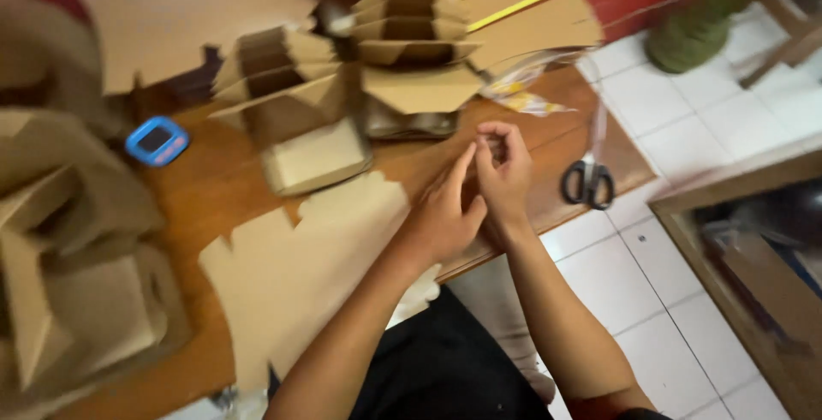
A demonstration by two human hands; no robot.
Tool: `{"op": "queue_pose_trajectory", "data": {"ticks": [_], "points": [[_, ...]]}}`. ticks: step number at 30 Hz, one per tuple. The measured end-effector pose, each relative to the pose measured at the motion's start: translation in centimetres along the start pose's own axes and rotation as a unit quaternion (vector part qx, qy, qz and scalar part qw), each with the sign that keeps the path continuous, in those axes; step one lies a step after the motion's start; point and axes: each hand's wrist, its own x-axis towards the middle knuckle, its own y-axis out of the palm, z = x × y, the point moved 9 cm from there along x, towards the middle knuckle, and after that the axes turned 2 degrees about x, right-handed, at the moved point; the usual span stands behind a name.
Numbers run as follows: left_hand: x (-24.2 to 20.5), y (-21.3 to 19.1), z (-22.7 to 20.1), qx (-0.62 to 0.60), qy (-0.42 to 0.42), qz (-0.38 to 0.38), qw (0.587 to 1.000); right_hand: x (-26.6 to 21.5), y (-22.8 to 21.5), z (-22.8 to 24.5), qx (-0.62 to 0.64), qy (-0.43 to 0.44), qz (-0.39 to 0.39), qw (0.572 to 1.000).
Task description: The person folds flat cardboard pieces into small boxes by hand. They align edges, crease folds, and tuck flaps to form the box shape, then place the finished box on the table.
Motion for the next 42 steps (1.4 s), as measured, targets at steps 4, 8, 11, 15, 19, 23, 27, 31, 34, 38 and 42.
{"op": "queue_pose_trajectory", "data": {"ticks": [4,8,11,15,19,23,27,31,34,38,42], "points": [[-6.4,-5.8,2.0,0.011,0.009,-0.082,0.997,-3.0,5.5,7.4,0.02,-0.068,0.135,0.988],[-11.3,-12.6,7.7,0.034,-0.035,-0.319,0.947,-5.3,11.0,11.0,-0.083,-0.121,0.26,0.954],[-14.1,-15.9,11.3,-0.04,-0.061,-0.466,0.882,-6.5,13.4,11.5,-0.164,-0.145,0.281,0.934],[-13.2,-15.4,14.8,-0.194,-0.146,-0.403,0.882,-7.3,15.3,10.8,-0.222,-0.074,0.343,0.909],[-12.6,-14.4,14.4,-0.221,-0.138,-0.364,0.894,-7.5,16.0,9.9,-0.162,-0.049,0.326,0.93],[-14.0,-14.9,12.5,-0.24,-0.119,-0.421,0.866,-7.2,14.5,12.1,-0.083,-0.191,0.22,0.953],[-15.0,-11.4,12.3,-0.248,-0.017,-0.498,0.831,-7.4,11.1,15.9,-0.028,-0.25,0.171,0.953],[-15.8,-6.0,8.8,-0.224,-0.011,-0.479,0.848,-8.0,6.1,11.5,-0.041,-0.254,0.166,0.952],[-15.0,-3.0,3.7,-0.222,0.019,-0.436,0.872,-8.3,1.2,7.1,-0.043,-0.23,0.129,0.964],[-12.2,0.7,0.0,-0.136,0.066,-0.357,0.922,-9.0,-6.3,1.4,-0.054,-0.176,0.042,0.982],[-8.1,5.2,-0.5,-0.053,0.085,-0.337,0.936,-9.9,-12.9,-2.7,-0.077,-0.131,-0.071,0.986]]}}
